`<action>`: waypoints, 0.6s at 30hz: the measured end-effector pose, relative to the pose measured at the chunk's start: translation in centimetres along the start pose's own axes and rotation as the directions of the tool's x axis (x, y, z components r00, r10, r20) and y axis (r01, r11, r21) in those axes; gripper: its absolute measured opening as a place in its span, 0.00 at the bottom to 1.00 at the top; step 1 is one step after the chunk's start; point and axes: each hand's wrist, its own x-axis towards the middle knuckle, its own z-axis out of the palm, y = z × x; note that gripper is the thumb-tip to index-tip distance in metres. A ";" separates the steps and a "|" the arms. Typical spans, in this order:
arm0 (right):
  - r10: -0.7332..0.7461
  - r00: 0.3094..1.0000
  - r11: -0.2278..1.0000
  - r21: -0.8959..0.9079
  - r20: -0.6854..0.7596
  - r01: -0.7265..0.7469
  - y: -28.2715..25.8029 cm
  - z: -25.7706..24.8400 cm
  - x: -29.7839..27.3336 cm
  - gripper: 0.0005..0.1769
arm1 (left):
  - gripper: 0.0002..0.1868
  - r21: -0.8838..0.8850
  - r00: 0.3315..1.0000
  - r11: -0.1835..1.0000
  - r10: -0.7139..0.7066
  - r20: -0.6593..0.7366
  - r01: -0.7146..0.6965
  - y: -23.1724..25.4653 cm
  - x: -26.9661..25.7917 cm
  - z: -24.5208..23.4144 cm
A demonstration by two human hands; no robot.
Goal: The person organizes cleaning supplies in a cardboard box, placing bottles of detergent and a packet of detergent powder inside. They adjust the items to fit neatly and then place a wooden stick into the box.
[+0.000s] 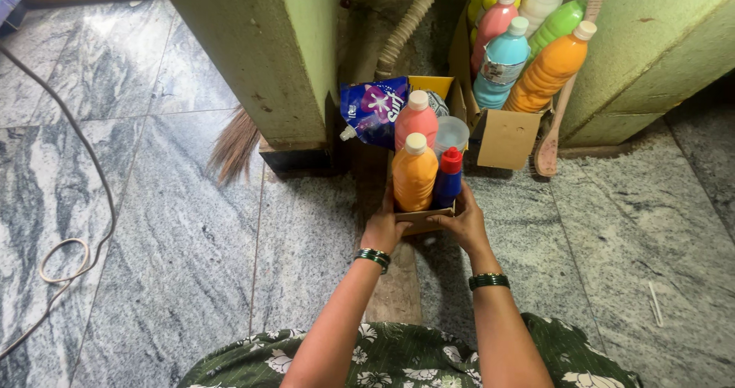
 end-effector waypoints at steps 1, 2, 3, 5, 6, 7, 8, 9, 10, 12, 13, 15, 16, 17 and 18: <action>0.021 1.000 1.000 -0.006 0.000 -0.021 -0.1 -0.3 0.0 0.59 | 0.60 -0.002 1.000 1.000 0.007 0.002 -0.007 -0.2 -0.2 -0.3; 0.019 0.999 1.000 -0.021 0.027 -0.019 -0.3 -0.8 0.1 0.61 | 0.59 -0.003 1.000 1.000 0.016 0.002 -0.016 -0.3 -0.3 -0.6; 0.019 0.998 0.999 -0.036 0.055 -0.017 -0.6 -1.5 0.1 0.62 | 0.59 -0.012 1.000 1.000 0.013 -0.001 -0.013 -0.1 -0.4 -0.7; 0.022 0.996 0.994 -0.111 0.085 -0.013 -1.2 -2.0 0.3 0.66 | 0.59 -0.031 1.000 1.000 0.007 -0.006 -0.007 0.2 -0.6 -0.9; 0.028 0.996 0.986 -0.169 0.085 -0.013 -1.4 -1.8 0.3 0.68 | 0.59 -0.042 1.000 0.999 0.019 -0.018 -0.020 0.4 -0.7 -1.0; 0.033 0.996 0.974 -0.225 0.085 -0.014 -1.7 -1.6 0.3 0.71 | 0.58 -0.054 0.999 0.998 0.031 -0.030 -0.033 0.7 -0.8 -1.2; -0.067 0.995 0.949 -0.304 0.071 0.085 -1.9 -1.1 0.3 0.73 | 0.58 -0.066 0.998 0.997 0.041 -0.042 -0.043 0.9 -0.9 -1.4; -0.167 0.984 0.907 -0.381 0.067 0.180 -2.1 -0.4 0.2 0.76 | 0.58 -0.078 0.997 0.995 0.059 -0.041 -0.062 1.0 -1.0 -1.8; -0.268 0.961 0.847 -0.458 0.074 0.271 -2.5 0.0 0.2 0.79 | 0.58 -0.093 0.996 0.992 0.079 -0.042 -0.083 1.1 -0.8 -2.4; -0.112 0.994 0.893 -0.438 0.009 0.105 -3.2 0.1 -0.1 0.78 | 0.60 -0.077 0.989 0.987 0.141 -0.043 -0.144 1.2 -0.2 -3.6; -0.033 0.999 0.906 -0.423 -0.022 0.020 -3.5 0.2 -0.1 0.78 | 0.63 -0.047 0.983 0.982 0.182 -0.041 -0.183 1.3 0.4 -4.3; -0.022 0.999 0.907 -0.421 -0.028 0.009 -3.8 0.2 -0.2 0.77 | 0.65 -0.015 0.981 0.981 0.195 0.002 -0.195 1.7 0.9 -4.9; -0.020 0.999 0.908 -0.418 -0.030 0.005 -3.8 0.2 -0.2 0.76 | 0.65 -0.007 0.984 0.985 0.171 0.039 -0.171 2.0 1.2 -5.1; 0.011 0.999 0.912 -0.409 -0.033 -0.023 -3.8 0.1 0.0 0.75 | 0.66 0.002 0.986 0.989 0.147 0.076 -0.147 2.3 1.4 -5.2; 0.042 0.999 0.915 -0.400 -0.035 -0.052 -3.7 0.0 0.1 0.74 | 0.67 -0.009 0.989 0.992 0.125 0.075 -0.125 2.5 1.4 -5.2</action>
